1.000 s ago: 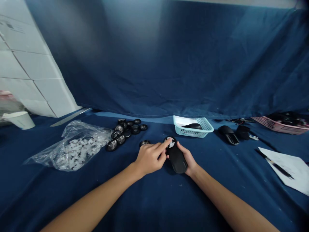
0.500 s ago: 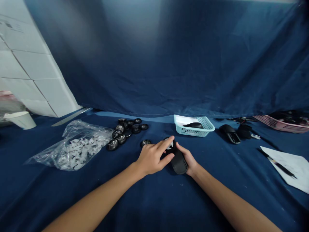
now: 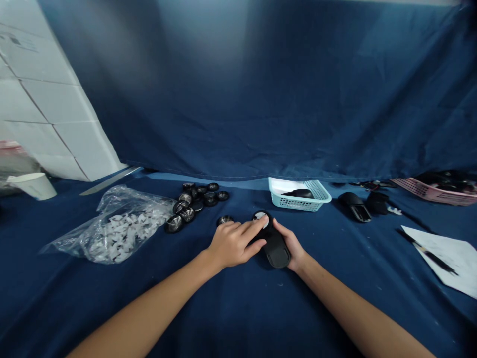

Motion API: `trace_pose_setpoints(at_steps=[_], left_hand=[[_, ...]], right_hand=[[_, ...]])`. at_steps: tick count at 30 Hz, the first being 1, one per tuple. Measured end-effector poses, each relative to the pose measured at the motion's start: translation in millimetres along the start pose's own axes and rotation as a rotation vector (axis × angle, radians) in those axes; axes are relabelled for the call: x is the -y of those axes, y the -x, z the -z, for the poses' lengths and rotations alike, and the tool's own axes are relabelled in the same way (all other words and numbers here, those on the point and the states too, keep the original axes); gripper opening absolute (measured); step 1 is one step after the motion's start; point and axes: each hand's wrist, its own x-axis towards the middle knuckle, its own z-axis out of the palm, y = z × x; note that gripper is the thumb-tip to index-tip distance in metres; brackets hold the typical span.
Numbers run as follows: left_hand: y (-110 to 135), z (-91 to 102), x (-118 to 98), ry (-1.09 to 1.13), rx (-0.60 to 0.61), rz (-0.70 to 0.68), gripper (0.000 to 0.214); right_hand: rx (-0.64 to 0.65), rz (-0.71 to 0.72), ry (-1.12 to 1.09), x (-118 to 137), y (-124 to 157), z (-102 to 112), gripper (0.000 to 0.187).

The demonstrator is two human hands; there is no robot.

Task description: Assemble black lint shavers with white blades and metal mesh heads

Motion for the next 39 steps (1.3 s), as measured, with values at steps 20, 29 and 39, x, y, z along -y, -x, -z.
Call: trace_pose_setpoints(at_steps=[20, 29, 39], left_hand=[[-1.4, 3.1, 2.5, 0.260, 0.143, 0.139, 0.054], [-2.8, 2.7, -1.9, 0.240, 0.105, 0.029, 0.052], [1.3, 3.2, 0.0, -0.011, 0.027, -0.116, 0.048]], right_hand=[[0.028, -0.025, 0.044, -1.3, 0.4, 1.3, 0.025], [0.029, -0.036, 0.038, -4.2, -0.6, 5.0, 0.030], [0.050, -0.106, 0.007, -2.2, -0.9, 9.9, 0.035]])
